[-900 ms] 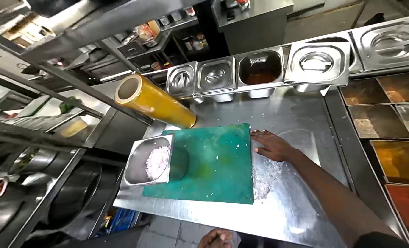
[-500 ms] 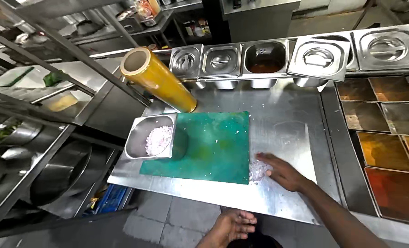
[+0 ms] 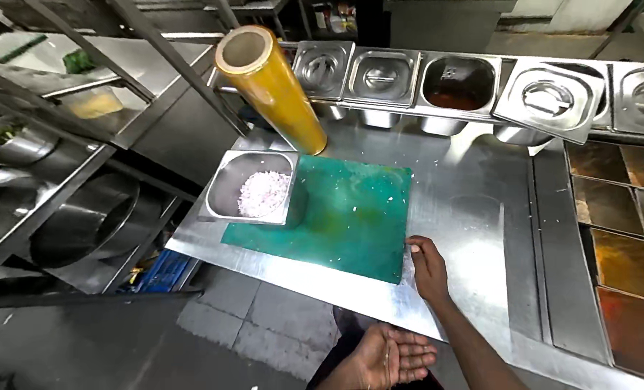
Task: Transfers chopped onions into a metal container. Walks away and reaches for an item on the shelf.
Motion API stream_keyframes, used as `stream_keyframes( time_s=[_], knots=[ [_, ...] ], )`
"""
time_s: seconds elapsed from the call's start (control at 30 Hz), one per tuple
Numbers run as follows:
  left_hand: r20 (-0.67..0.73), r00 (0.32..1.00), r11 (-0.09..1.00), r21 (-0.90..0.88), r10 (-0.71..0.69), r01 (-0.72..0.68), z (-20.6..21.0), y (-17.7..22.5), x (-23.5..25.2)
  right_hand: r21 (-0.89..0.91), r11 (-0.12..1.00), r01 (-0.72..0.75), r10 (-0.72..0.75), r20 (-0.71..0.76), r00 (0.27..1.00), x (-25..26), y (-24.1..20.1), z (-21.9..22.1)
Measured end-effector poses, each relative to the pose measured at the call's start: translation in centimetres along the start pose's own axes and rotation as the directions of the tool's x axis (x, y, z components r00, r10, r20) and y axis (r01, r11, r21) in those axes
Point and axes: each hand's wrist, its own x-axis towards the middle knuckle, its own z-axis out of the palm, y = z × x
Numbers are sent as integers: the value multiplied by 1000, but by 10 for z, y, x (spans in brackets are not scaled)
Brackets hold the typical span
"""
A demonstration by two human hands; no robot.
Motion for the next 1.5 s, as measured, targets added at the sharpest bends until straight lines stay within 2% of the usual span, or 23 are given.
stream_keyframes(
  time_s=[0.13, 0.3, 0.5, 0.57, 0.63, 0.7, 0.77, 0.87, 1.0, 1.2, 1.4, 1.5],
  knots=[
    [79, 997, 999, -28, -14, 16, -10, -2, 6, 57, 997, -57, 52, 83, 995, 2, 0, -7],
    [146, 988, 998, -18, -49, 52, -26, 7, 13, 13, 996, -88, 86, 117, 989, 1, -4, -9],
    [252, 966, 998, -3, -63, 66, -56, 22, 21, 16, 1000, 25, -27, 99, 995, -8, -8, -7],
    [377, 926, 999, 32, -27, 16, -74, 23, 23, 0, 999, 42, -41, 99, 994, -13, -9, -4],
    [532, 846, 994, 72, 28, -79, -87, 26, 25, -7, 999, 44, -44, 86, 995, -17, -10, -1],
    [601, 799, 983, 124, 37, -139, -88, 31, 22, 7, 999, 33, -33, 62, 998, -18, -8, 0],
    [574, 818, 975, 160, 36, -155, -81, 34, 13, 45, 999, 19, -21, 53, 998, -19, -7, 1],
    [413, 910, 997, 50, 27, -52, -58, 40, 2, 54, 998, 19, -21, 34, 999, -17, -10, 3],
    [260, 964, 998, 5, -57, 58, -44, 43, -4, 17, 997, 77, -77, 28, 997, -31, -12, 6],
    [180, 978, 994, -15, -101, 105, -36, 46, -4, -21, 993, 116, -115, 45, 992, -69, -20, 10],
    [22, 999, 999, -40, -35, 36, -24, 51, -11, -11, 990, 144, -142, 94, 985, -117, -30, 38],
    [79, 996, 999, -17, 30, -29, -22, 47, -10, -24, 985, 170, -169, 42, 985, -139, -34, 54]
  ],
)
